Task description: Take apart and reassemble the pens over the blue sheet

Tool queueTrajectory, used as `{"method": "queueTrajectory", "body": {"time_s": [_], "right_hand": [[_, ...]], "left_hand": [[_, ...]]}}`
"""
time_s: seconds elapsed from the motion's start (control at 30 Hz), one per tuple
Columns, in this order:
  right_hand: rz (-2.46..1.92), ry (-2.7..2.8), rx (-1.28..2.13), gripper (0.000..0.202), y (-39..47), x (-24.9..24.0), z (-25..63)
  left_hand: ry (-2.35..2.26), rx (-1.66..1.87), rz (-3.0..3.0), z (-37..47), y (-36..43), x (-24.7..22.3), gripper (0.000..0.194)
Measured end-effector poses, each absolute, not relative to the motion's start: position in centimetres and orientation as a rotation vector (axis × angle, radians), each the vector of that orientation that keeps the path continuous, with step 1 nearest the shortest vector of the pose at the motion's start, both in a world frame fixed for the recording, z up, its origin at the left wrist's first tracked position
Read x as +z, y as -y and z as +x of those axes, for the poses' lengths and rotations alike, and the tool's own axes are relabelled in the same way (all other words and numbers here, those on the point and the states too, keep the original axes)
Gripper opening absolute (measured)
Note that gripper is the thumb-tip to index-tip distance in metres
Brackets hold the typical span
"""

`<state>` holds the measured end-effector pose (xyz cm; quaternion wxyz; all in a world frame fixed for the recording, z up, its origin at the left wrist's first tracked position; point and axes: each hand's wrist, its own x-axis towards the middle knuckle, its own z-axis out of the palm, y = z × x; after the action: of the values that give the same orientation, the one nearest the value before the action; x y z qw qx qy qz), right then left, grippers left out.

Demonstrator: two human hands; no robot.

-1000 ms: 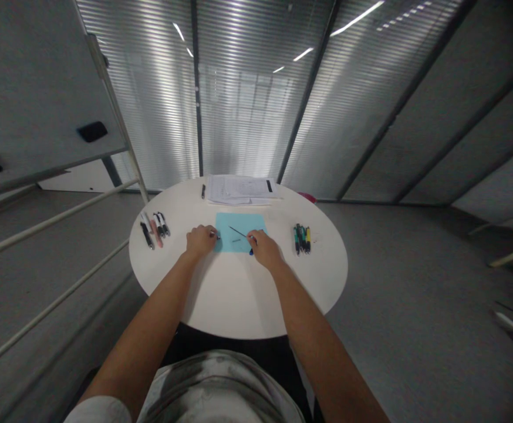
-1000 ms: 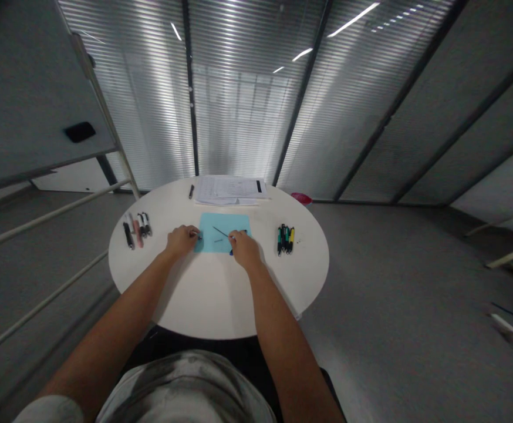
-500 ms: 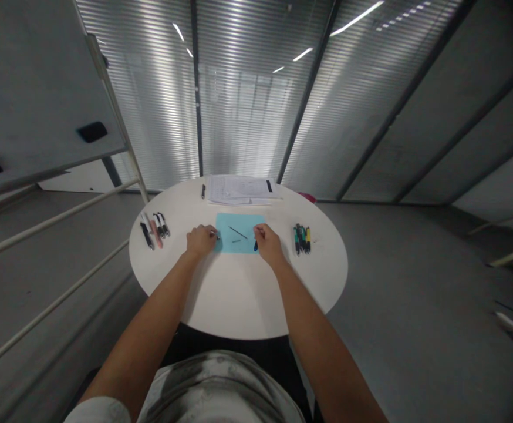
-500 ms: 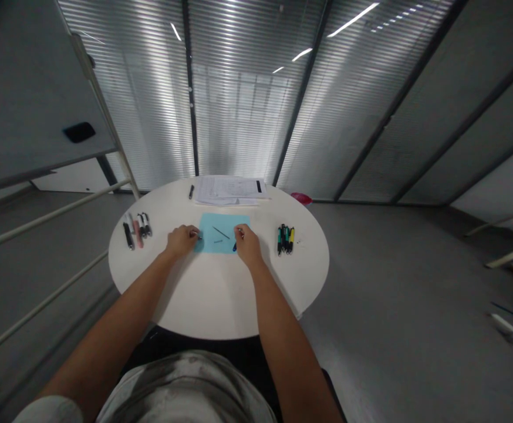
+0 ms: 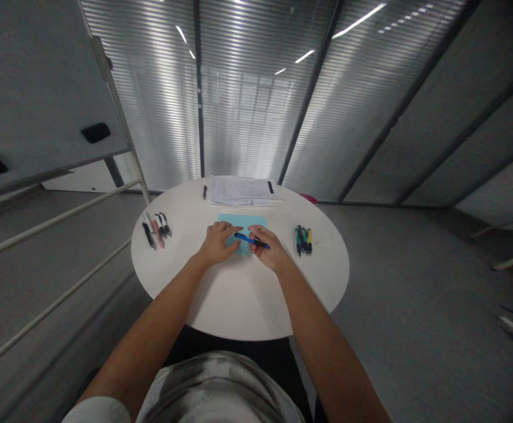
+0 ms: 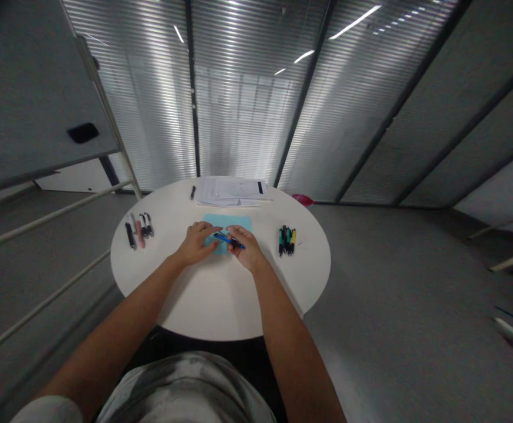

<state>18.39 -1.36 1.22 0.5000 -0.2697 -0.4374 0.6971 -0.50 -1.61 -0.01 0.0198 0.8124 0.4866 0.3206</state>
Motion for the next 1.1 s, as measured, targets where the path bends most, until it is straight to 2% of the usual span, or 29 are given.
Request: {"method": "queueTrajectory", "body": {"time_s": [0.23, 0.67, 1.1], "right_hand": [[-0.620, 0.982, 1.799, 0.024, 1.2, 1.2, 18.3], [-0.696, 0.736, 1.486, 0.024, -0.3, 1.2, 19.7], [-0.679, 0.705, 1.427, 0.022, -0.2, 1.3, 19.9]], "left_hand": [[-1.393, 0.899, 2.532, 0.0, 1.7, 0.4, 0.039], [-1.531, 0.805, 2.419, -0.5, 1.2, 0.3, 0.042], [-1.530, 0.833, 2.446, -0.8, 1.0, -0.1, 0.039]]}}
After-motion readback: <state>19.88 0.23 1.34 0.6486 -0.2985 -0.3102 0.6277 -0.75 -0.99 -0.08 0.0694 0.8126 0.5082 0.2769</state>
